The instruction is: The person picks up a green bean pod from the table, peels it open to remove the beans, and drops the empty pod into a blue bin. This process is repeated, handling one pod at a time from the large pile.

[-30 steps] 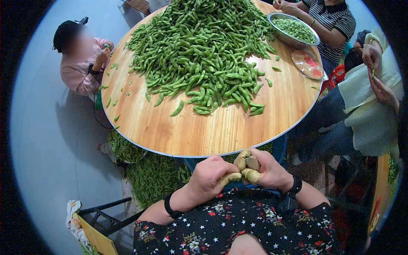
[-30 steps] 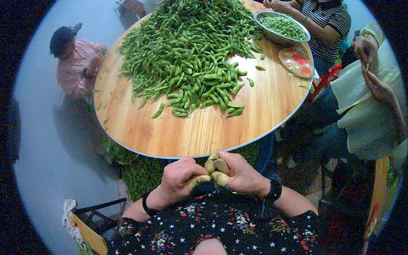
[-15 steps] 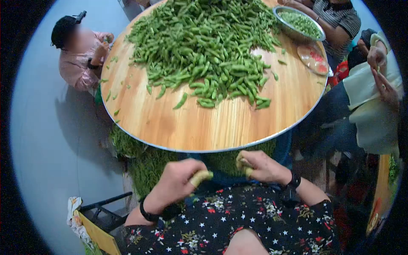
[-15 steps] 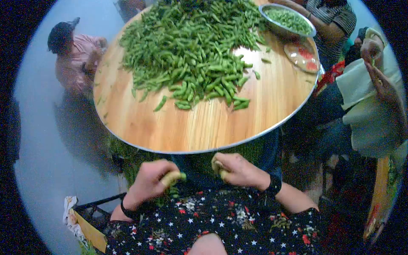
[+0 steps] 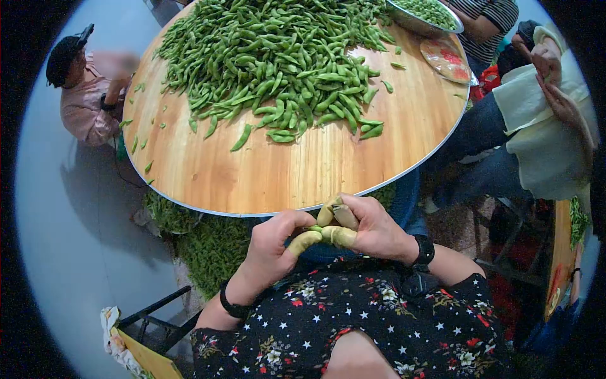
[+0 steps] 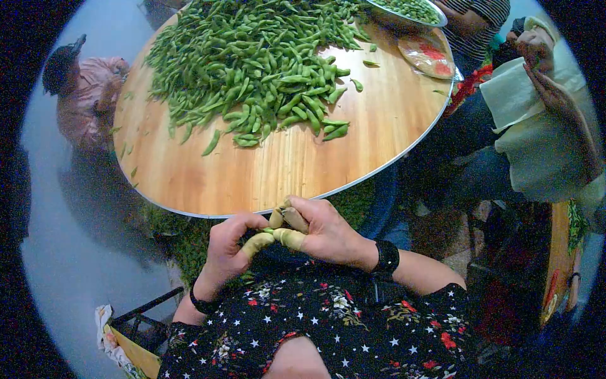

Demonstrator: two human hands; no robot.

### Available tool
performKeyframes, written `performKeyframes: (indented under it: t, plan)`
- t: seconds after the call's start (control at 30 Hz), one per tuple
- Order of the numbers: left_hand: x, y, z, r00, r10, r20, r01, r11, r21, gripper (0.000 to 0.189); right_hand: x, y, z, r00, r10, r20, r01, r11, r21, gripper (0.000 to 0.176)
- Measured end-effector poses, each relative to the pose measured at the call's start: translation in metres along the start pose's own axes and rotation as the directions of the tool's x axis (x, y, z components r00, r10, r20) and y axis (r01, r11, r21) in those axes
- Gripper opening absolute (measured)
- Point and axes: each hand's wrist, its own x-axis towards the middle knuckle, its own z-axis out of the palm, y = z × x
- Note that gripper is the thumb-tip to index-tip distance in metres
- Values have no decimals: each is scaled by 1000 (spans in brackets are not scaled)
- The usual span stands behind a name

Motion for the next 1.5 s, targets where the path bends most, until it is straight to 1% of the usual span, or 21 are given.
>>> performKeyframes:
  t: [0.07, 0.2, 0.3, 0.43, 0.53, 0.6, 0.67, 0.7, 0.73, 0.8, 0.87, 0.93, 0.97, 1.0, 1.1, 1.17, 1.3, 1.4, 1.43, 1.47, 1.5]
  plan:
    - [0, 2, -3, 998, 59, 34, -62, 995, 80, 13, 3, 3, 1, 999, -49, 19, 51, 991, -124, 15]
    - [-3, -1, -8, 989, 145, 5, -143, 974, 177, 17, 10, -5, 8, 998, -53, 26, 55, 994, -93, 16]
    - [-7, -7, -12, 967, 255, 17, -254, 949, 185, 16, 15, -18, 8, 932, 307, 193, -349, 904, 246, 19]
    - [-14, -7, -18, 968, 239, 78, -246, 965, 94, 14, 16, -18, 15, 858, 404, 317, -506, 769, 391, 15]
    - [-24, -8, -17, 968, 217, 125, -230, 968, 104, 14, 16, -6, 19, 877, 366, 310, -441, 869, 222, 19]
    - [-31, -7, -14, 965, 242, 101, -255, 956, 142, 14, 15, -8, 22, 882, 339, 327, -423, 875, 236, 15]
    - [-34, -5, -9, 965, 255, 65, -261, 957, 123, 16, 15, -16, 20, 824, 429, 370, -522, 829, 200, 9]
    - [-37, -3, -9, 972, 223, 71, -231, 962, 144, 16, 13, -19, 22, 839, 424, 340, -493, 857, 148, 6]
    - [-38, 0, -10, 979, 192, 75, -202, 965, 167, 16, 11, -14, 22, 895, 300, 330, -336, 940, 55, 8]
    - [-42, 17, -25, 986, 45, 158, -105, 912, 397, 14, 7, 1, 13, 923, 217, 317, -174, 972, -157, 12]
    - [-53, 19, -52, 932, -292, 216, 84, 751, 655, 16, 3, 13, -5, 936, 143, 323, -40, 951, -306, 16]
    - [-38, 26, -73, 939, -307, 157, 110, 699, 707, 21, -5, 38, -20, 964, -105, 245, 235, 766, -598, 18]
    - [-25, 22, -80, 979, -170, 117, 44, 727, 686, 22, -10, 40, -25, 973, -101, 207, 213, 729, -650, 22]
    - [-5, 25, -84, 975, -213, 69, 88, 645, 759, 21, -10, 35, -28, 972, -109, 207, 221, 726, -652, 22]
    - [71, -21, -98, 977, 192, -91, -37, 577, 816, 21, -19, 7, -33, 977, 192, 97, -126, 874, -469, 27]
    - [121, -56, -113, 946, 290, -146, -29, 525, 851, 19, -23, 1, -41, 970, 217, 110, -159, 908, -388, 28]
    - [151, -95, -125, 986, 129, -106, 31, 482, 875, 16, -31, -21, -51, 964, 245, 101, -230, 963, -142, 31]
    - [149, -92, -119, 982, 173, -69, -21, 471, 882, 11, -25, -21, -58, 970, 244, 24, -230, 940, -253, 34]
    - [143, -77, -112, 970, 222, -101, -9, 446, 895, 9, -23, -17, -57, 993, 121, 5, -117, 966, -231, 35]
    - [137, -59, -103, 953, 272, -130, 3, 421, 907, 7, -19, -14, -57, 993, 119, 0, -116, 967, -225, 35]
    - [129, -38, -90, 965, 209, -156, 27, 514, 857, 8, -15, -12, -57, 998, 35, 49, -24, 981, -192, 35]
